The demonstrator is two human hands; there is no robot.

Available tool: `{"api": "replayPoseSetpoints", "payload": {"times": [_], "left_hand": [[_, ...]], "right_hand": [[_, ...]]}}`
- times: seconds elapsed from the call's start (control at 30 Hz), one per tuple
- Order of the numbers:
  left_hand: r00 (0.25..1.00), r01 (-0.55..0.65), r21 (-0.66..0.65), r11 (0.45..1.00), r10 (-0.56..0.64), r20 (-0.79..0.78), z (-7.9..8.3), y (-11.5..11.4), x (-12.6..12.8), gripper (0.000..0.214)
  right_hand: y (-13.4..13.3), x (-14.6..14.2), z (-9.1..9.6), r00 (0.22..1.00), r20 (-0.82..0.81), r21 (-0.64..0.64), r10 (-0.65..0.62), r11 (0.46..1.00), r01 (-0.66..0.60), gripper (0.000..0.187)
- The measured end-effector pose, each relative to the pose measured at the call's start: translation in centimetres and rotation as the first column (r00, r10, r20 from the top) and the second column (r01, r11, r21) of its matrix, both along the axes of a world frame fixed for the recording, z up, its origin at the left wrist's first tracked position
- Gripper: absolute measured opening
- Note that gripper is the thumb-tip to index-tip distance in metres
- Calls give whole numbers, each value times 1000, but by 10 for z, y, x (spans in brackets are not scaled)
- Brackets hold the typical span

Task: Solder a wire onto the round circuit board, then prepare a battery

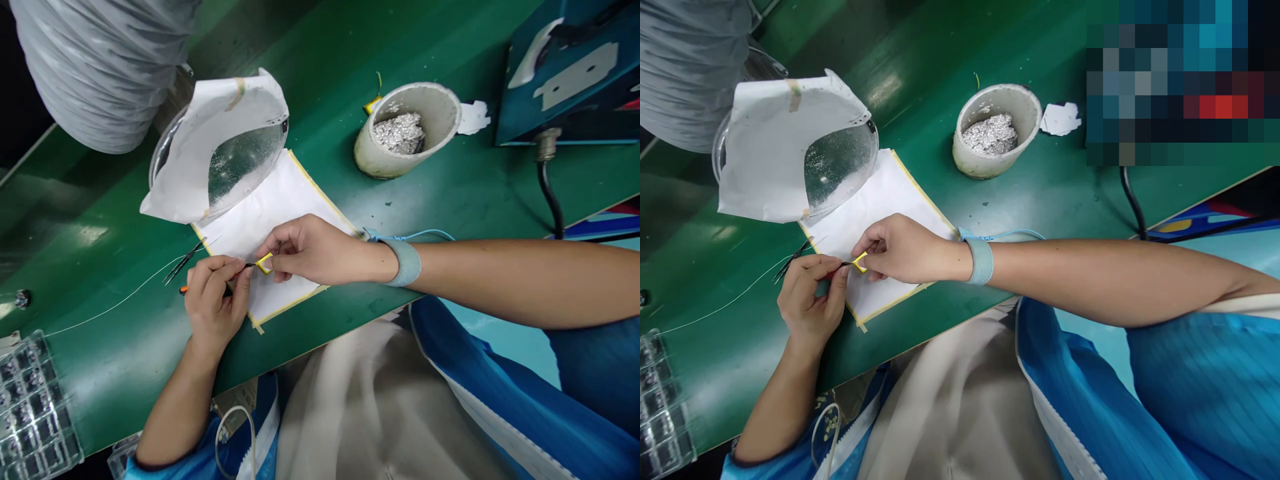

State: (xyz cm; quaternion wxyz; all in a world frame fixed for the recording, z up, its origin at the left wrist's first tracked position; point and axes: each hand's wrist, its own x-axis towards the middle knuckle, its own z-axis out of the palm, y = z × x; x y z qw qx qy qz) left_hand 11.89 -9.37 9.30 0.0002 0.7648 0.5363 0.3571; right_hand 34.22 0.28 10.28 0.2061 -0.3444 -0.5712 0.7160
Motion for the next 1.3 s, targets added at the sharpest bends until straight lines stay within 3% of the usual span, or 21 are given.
{"api": "replayPoseSetpoints", "payload": {"times": [0.23,0.5,0.67,0.83,1.1,1.3], "left_hand": [[1000,4,-13,1000,-4,-28,1,-1,-1,16],[999,35,0,999,-35,-32,0,2,-3,17],[998,55,-71,996,-56,-16,3,2,-3,12],[995,90,-24,996,-91,-46,4,0,-3,15],[975,48,138,989,-16,-220,0,-3,-4,20],[953,79,223,972,-7,-304,3,-1,-4,27]], "right_hand": [[-1,0,2,1000,13,6,-1,1000,1,17],[-4,2,-1,999,51,143,19,989,-26,24],[-4,2,1,996,81,190,36,980,-51,22],[-6,1,0,995,92,140,48,988,-60,20],[-9,-4,-3,998,59,35,-28,999,26,22],[-10,-8,-4,997,18,-43,-81,996,82,16]]}}
